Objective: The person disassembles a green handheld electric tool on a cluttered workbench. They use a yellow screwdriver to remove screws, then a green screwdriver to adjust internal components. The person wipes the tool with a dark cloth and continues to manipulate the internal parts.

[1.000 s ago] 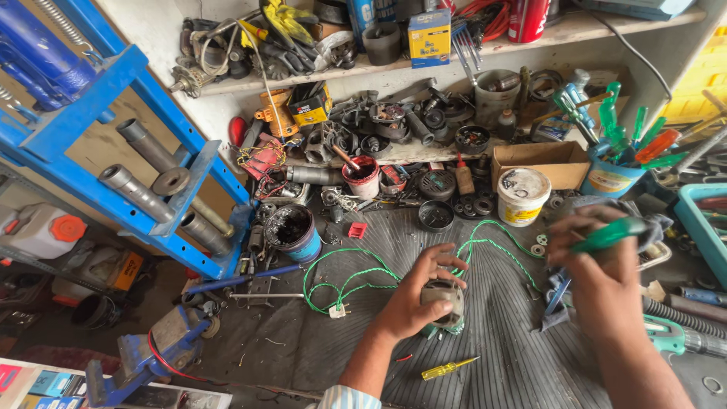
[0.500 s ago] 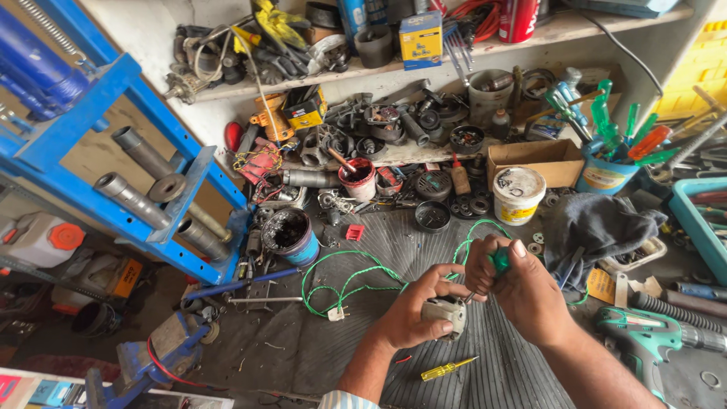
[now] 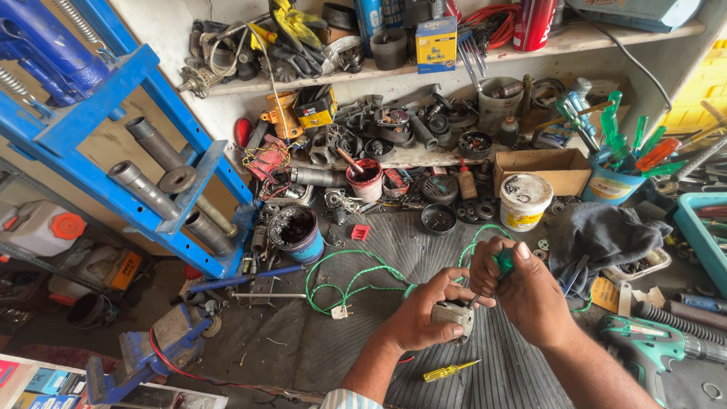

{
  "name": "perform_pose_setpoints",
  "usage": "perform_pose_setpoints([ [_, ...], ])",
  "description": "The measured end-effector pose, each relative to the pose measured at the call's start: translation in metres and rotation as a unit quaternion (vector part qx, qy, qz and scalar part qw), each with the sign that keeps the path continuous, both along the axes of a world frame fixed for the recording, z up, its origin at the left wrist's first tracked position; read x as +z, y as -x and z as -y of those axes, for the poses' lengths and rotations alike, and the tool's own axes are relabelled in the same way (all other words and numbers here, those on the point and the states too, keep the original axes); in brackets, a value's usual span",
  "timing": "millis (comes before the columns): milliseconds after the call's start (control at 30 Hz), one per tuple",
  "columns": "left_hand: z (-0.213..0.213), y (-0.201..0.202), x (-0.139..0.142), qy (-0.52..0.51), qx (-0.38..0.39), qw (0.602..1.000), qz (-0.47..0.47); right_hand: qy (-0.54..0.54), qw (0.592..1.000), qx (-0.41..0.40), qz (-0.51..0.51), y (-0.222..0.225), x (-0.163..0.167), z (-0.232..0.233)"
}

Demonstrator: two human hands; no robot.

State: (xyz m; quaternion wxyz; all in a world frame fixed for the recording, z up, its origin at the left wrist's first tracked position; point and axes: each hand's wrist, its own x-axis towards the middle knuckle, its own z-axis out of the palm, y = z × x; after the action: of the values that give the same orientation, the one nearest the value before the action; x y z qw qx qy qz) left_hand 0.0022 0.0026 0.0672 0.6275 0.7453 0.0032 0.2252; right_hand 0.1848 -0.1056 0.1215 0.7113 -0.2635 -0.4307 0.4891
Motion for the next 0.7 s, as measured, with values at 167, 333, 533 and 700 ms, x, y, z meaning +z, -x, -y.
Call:
perform_pose_setpoints([
  [167,0.0,0.0,-0.002,-0.017,0.005,1.0,-0.01,-0.016,0.999,0.023,0.017,0.001,0.003,0.003],
  [333,-0.007,-0.002,0.0,-0.055,0.01,0.998,-0.006,0.002,0.967,-0.076,0.242,0.012,0.017,0.014],
  [533,-0.002,-0.003,0.001,-0.105,0.057,0.992,-0.034,0.02,0.953,-0.075,0.292,0.012,0.028,0.019],
  [700,0.009,-0.011,0.008,-0.149,0.072,0.986,-0.03,0.013,0.976,-0.033,0.213,0.006,0.026,0.005],
])
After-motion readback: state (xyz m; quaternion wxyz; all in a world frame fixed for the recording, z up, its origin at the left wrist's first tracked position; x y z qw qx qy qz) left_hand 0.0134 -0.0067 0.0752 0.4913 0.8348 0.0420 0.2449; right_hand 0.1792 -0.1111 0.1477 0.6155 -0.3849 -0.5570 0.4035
